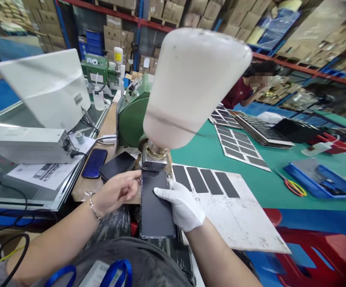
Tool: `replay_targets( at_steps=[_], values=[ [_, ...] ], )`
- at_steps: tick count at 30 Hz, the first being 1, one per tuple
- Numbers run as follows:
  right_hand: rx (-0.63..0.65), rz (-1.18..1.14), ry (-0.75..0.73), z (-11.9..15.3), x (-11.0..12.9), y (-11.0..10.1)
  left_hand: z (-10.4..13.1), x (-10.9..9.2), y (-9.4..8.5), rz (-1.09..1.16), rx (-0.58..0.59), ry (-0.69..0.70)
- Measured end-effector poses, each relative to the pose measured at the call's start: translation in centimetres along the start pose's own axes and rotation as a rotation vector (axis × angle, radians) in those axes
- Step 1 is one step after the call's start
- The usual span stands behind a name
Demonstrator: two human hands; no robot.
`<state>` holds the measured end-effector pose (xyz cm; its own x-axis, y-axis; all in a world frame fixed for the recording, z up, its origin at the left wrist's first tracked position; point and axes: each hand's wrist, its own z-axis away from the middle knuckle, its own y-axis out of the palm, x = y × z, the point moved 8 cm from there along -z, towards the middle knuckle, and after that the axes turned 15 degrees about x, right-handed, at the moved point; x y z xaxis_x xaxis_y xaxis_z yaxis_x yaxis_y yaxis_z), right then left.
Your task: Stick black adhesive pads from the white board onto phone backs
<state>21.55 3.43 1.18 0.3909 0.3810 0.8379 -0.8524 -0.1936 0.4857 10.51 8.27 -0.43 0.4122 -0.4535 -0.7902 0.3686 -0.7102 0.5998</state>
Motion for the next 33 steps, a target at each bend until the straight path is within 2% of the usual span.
replay_targets(
  at_steps=[4,7,10,12,14,16,19,22,24,26,29,31,33],
  values=[
    [0.15,-0.008,-0.049,-3.0,-0.8,3.7,3.6,-2.7,-1.7,0.01,-0.117,0.087],
    [0.211,0.035,-0.054,-4.8,-1.3,6.0,6.0,-4.3,-2.4,-0.013,-0.19,0.147],
    [0.236,0.14,-0.048,-5.3,-1.3,6.9,7.1,-4.8,-2.5,-0.042,-0.222,0.16],
    [0.264,0.228,-0.044,-4.8,-1.1,6.5,7.0,-4.7,-2.5,-0.082,-0.216,0.153],
    [0.268,0.315,-0.013,-3.6,-1.0,4.9,6.5,-4.7,-2.9,-0.208,-0.242,0.114],
    [0.204,0.387,0.033,-2.0,-0.9,1.4,5.7,-5.0,-4.2,-0.471,-0.342,0.023],
    [-0.046,0.504,0.068,1.1,-0.5,-6.3,3.7,-6.2,-6.5,-1.054,-0.478,-0.119],
    [-0.319,0.646,0.081,4.8,-0.6,-13.7,0.8,-6.4,-8.3,-1.578,-0.476,-0.232],
    [-0.474,0.756,0.1,7.1,-1.2,-17.2,-0.7,-5.5,-9.9,-1.75,-0.458,-0.376],
    [-0.583,0.831,0.124,8.9,-2.1,-19.6,-1.6,-4.6,-11.4,-1.803,-0.434,-0.503],
    [-0.75,0.89,0.13,10.8,-2.7,-21.5,-2.2,-4.0,-12.4,-1.817,-0.426,-0.571],
    [-0.864,0.995,0.119,11.4,-2.0,-21.7,-2.3,-3.9,-12.6,-1.802,-0.425,-0.582],
    [-0.891,1.144,0.09,10.9,-0.9,-20.8,-2.5,-3.9,-12.7,-1.768,-0.426,-0.595]
  ],
)
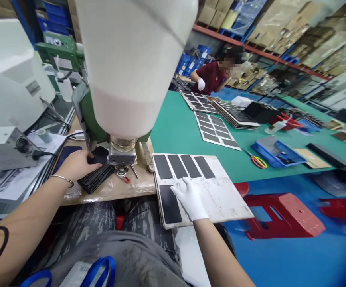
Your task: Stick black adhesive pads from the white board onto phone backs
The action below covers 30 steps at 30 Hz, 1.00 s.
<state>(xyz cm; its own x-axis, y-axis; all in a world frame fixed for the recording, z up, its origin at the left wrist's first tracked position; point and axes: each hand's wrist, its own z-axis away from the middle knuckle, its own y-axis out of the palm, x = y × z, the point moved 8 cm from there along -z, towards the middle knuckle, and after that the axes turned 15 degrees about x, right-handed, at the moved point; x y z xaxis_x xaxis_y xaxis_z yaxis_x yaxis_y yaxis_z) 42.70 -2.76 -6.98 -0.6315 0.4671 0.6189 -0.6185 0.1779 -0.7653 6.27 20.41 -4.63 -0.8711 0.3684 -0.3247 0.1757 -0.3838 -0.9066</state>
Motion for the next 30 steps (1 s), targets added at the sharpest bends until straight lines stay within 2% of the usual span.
replay_targets(
  at_steps=[2,5,7,9,11,12,14,16,18,21,23,26,28,30],
  values=[
    [0.002,0.078,-0.105,-0.2,2.3,0.4,0.1,-0.1,-0.3,0.025,0.003,-0.015],
    [0.038,0.066,-0.247,0.1,5.8,1.7,1.2,-0.2,-1.5,0.079,-0.049,-0.027],
    [0.098,0.024,-0.313,0.8,8.2,2.9,3.0,0.2,-2.5,0.18,-0.122,-0.041],
    [0.24,-0.042,-0.357,1.8,10.6,4.6,5.5,0.6,-2.6,0.425,-0.15,-0.016],
    [0.425,-0.107,-0.409,3.2,13.2,6.4,8.0,0.2,-0.9,0.804,-0.056,0.085],
    [0.477,-0.128,-0.452,4.0,14.6,7.0,9.2,-0.6,0.6,1.0,0.045,0.151],
    [0.481,-0.131,-0.596,5.6,17.5,7.5,11.4,-2.9,4.2,1.304,0.302,0.251],
    [0.446,-0.094,-0.768,7.0,20.0,8.1,13.4,-4.9,8.0,1.589,0.521,0.283],
    [0.506,-0.029,-0.904,8.4,21.5,9.8,14.5,-6.2,10.9,1.818,0.636,0.251],
    [0.621,0.053,-0.988,9.7,22.1,11.9,15.1,-6.7,13.3,1.998,0.674,0.205],
    [0.659,0.066,-0.996,10.1,22.0,12.3,15.3,-6.6,13.8,2.05,0.703,0.185],
    [0.695,0.03,-0.975,9.9,21.5,11.6,15.8,-6.7,13.8,2.112,0.754,0.169],
    [0.744,-0.032,-0.91,9.3,20.7,11.1,16.0,-6.7,13.7,2.154,0.761,0.151],
    [0.812,-0.129,-0.715,7.8,18.9,10.7,15.7,-6.5,13.5,2.187,0.75,0.126]
  ],
)
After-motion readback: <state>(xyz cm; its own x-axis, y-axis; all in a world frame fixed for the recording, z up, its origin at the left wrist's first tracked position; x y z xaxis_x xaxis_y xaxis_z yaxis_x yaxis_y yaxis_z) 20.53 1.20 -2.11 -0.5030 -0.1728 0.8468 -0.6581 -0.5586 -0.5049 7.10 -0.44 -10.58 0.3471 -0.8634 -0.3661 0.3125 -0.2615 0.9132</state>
